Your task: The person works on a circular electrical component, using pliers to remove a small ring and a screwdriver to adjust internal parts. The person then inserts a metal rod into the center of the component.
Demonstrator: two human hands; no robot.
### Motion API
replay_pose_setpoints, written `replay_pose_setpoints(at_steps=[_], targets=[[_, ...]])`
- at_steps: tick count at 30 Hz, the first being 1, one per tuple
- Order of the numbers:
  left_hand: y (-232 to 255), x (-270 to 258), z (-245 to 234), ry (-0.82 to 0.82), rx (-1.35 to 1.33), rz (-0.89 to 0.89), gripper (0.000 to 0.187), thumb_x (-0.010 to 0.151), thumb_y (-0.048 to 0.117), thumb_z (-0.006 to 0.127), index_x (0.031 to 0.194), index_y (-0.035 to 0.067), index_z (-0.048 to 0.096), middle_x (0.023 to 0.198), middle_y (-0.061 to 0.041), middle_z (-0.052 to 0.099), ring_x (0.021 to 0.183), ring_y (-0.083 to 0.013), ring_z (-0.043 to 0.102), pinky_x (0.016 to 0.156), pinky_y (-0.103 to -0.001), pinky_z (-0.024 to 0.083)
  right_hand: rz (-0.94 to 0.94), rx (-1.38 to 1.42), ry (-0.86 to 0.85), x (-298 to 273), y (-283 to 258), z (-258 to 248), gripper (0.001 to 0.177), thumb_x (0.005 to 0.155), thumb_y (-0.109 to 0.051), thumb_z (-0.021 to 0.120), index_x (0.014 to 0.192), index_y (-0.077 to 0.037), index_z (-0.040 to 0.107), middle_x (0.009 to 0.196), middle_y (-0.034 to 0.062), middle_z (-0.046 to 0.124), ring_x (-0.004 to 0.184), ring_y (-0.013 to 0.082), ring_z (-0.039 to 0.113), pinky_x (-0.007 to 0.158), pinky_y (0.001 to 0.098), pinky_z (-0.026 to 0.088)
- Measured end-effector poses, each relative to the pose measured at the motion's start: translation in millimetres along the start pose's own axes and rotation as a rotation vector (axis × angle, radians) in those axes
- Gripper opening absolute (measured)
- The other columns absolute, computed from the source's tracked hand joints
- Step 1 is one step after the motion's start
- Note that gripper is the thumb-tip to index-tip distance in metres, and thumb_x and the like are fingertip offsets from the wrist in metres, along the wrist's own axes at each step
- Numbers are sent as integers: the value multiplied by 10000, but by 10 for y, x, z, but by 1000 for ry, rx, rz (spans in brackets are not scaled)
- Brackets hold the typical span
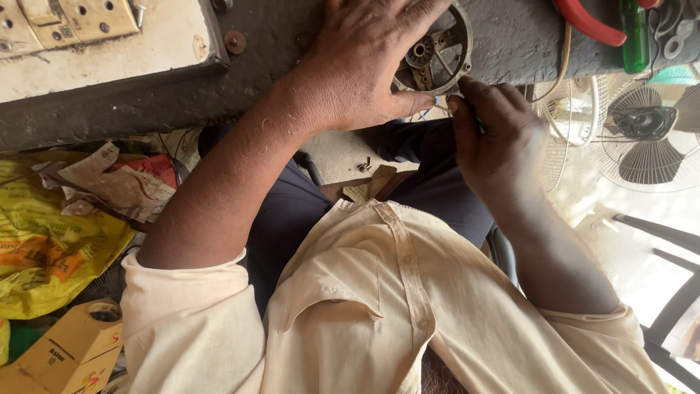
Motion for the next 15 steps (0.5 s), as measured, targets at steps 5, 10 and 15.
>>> replay_pose_setpoints(at_steps=[5,10,15], targets=[[6,7,-1,-5,6,0,1082,911,659,879,1654,181,253,1624,-171,397,1488,-364,398,1222,-612,230,-30,-47,-13,23,40,18,88,1104,-86,769,1159,-37,720,964,127,699,836,281,720,734,385,562],[22,5,-9,2,3,25,1089,907,658,872,1656,159,258,1613,-198,407,1465,-382,405,1212,-589,242,-34,-16,84,-49,43,137,90,1107,-39,740,1192,-51,714,995,118,687,839,257,715,673,350,562],[18,-23,-42,-40,-28,45,1037,938,657,863,1637,122,316,1546,-173,513,1428,-361,468,1199,-569,298,-120,-131,109,-95,55,188,203,1104,-39,748,1301,-47,699,1041,102,698,823,214,718,680,338,571]])
Point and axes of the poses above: each hand's wrist, its own x-axis towards the middle knuckle, its own z-axis out of the palm, y = z × x, the point moved 6 cm from there along x, towards the middle knuckle
